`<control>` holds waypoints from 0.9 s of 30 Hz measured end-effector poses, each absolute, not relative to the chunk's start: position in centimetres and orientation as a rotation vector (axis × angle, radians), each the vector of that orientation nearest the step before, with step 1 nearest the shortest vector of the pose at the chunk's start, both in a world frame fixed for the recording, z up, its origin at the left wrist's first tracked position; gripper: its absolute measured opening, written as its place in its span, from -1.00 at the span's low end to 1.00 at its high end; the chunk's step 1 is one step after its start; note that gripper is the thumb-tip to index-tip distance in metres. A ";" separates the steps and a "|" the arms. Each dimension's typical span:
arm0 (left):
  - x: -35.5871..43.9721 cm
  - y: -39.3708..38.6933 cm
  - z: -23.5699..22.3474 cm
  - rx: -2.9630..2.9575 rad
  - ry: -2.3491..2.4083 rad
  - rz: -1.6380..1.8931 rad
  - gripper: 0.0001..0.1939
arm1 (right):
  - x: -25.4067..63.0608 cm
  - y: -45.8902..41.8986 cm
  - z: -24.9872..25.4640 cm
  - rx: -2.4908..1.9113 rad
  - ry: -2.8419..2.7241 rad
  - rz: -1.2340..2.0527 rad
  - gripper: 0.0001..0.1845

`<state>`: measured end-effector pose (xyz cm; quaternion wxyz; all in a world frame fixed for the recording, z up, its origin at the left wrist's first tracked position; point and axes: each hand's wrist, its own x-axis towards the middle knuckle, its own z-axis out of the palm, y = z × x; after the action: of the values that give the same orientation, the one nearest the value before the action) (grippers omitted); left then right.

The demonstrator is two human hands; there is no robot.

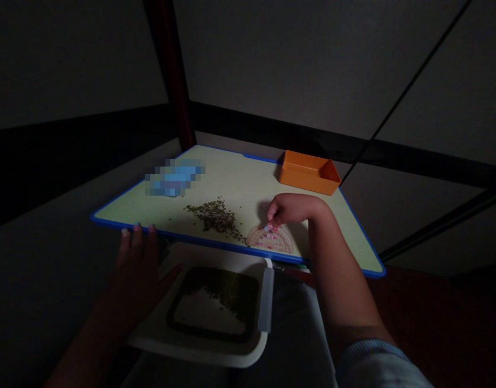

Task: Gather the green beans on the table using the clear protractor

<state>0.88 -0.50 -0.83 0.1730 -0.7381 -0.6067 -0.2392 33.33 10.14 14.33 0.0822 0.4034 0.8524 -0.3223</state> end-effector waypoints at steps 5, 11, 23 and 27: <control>1.0 -0.6 -0.7 -2.086 -1.704 -0.664 -0.10 | 33.2 9.9 14.5 1.203 2.535 -0.991 -0.83; 0.6 -0.3 -1.0 -2.097 -1.719 -0.647 -0.08 | 33.4 10.1 14.3 1.193 2.555 -0.974 -0.84; 1.0 -0.4 -0.8 -2.092 -1.685 -0.660 -0.08 | 33.4 10.1 14.2 1.161 2.575 -1.029 -0.86; 0.9 -0.3 -0.8 -2.080 -1.704 -0.654 -0.08 | 33.4 10.1 14.3 1.152 2.568 -1.031 -0.87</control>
<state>0.85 -0.33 -0.85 0.1860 -0.7385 -0.6051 -0.2322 33.43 10.10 14.26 0.0720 0.3835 0.8545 -0.3431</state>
